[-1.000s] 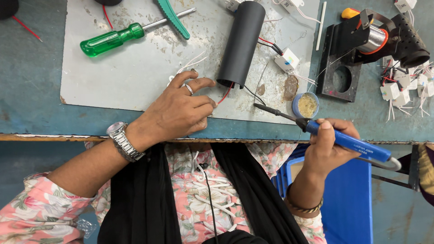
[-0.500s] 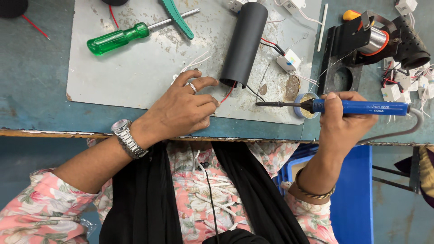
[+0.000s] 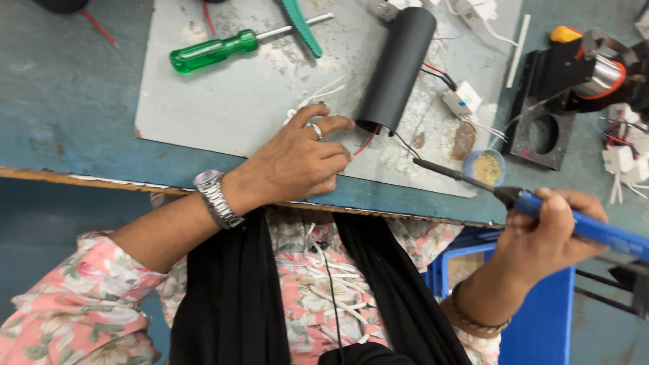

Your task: The person solders wires onto the terminal of a small white LED driver component at a workbench, dipping the wire in flux from a small cup and touching it with a blue soldering iron. They use green-handled pliers to strip and position wires, then set the finished component aside and pick up the next one.

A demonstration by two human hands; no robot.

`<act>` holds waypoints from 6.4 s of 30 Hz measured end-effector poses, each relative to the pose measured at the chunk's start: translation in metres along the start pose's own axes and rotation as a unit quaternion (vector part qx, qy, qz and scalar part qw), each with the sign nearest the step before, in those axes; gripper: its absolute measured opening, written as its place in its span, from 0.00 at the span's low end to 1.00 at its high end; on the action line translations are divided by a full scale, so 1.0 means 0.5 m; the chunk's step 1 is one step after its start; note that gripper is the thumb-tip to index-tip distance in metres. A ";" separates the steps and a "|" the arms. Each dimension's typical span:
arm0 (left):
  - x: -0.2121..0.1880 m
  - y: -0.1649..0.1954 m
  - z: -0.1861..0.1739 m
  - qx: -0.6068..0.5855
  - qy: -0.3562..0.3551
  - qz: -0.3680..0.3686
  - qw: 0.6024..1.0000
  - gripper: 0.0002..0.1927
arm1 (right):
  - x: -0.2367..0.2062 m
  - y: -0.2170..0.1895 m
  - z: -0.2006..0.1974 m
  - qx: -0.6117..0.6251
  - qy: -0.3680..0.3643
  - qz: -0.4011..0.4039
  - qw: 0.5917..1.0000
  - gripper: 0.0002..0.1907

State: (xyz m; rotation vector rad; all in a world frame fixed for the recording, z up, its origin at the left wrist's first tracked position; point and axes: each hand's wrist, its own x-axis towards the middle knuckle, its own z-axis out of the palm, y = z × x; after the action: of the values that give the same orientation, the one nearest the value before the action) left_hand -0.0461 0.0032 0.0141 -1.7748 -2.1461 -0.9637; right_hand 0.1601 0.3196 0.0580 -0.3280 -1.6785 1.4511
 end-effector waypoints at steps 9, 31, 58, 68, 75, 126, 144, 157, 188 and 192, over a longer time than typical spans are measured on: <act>-0.001 -0.001 0.003 -0.001 0.001 0.007 1.000 0.07 | -0.114 0.037 0.029 0.031 -0.026 0.031 0.999 0.14; -0.003 0.001 -0.001 0.019 -0.007 0.006 1.000 0.06 | -0.146 0.087 0.059 0.028 -0.111 0.009 0.993 0.19; -0.002 0.005 -0.002 0.019 -0.014 -0.004 1.000 0.07 | -0.068 -0.002 0.125 -0.077 -0.208 0.046 0.974 0.11; -0.005 0.007 -0.002 0.018 -0.031 -0.015 0.999 0.07 | -0.049 -0.025 0.144 -0.174 -0.297 -0.105 0.933 0.12; -0.006 0.007 -0.003 0.015 -0.031 -0.017 0.999 0.07 | -0.066 0.033 0.074 -0.103 -0.213 -0.095 0.967 0.22; -0.047 0.042 -0.041 -0.025 0.002 -0.073 0.997 0.07 | -0.070 0.044 0.201 -0.162 -0.241 -0.064 0.955 0.16; -0.063 0.010 -0.098 -0.357 0.108 -0.237 0.897 0.06 | -0.043 0.068 0.154 -0.113 -0.257 -0.027 0.959 0.33; -0.014 -0.091 -0.145 -0.551 0.037 -0.314 0.772 0.06 | -0.041 0.086 0.151 -0.110 -0.318 -0.038 0.941 0.35; -0.075 -0.042 -0.108 -0.051 -0.007 -0.076 0.996 0.04 | -0.083 0.107 0.172 -0.063 -0.218 -0.014 0.974 0.31; -0.073 -0.041 -0.104 -0.044 -0.006 -0.089 0.995 0.03 | -0.092 0.100 0.173 -0.013 -0.279 -0.008 0.960 0.33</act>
State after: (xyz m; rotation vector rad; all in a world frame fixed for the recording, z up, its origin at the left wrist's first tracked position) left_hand -0.0684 -0.0585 0.0276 -1.6522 -2.3351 -1.1084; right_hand 0.1066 0.2444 -0.0018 0.0988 -2.1346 1.6058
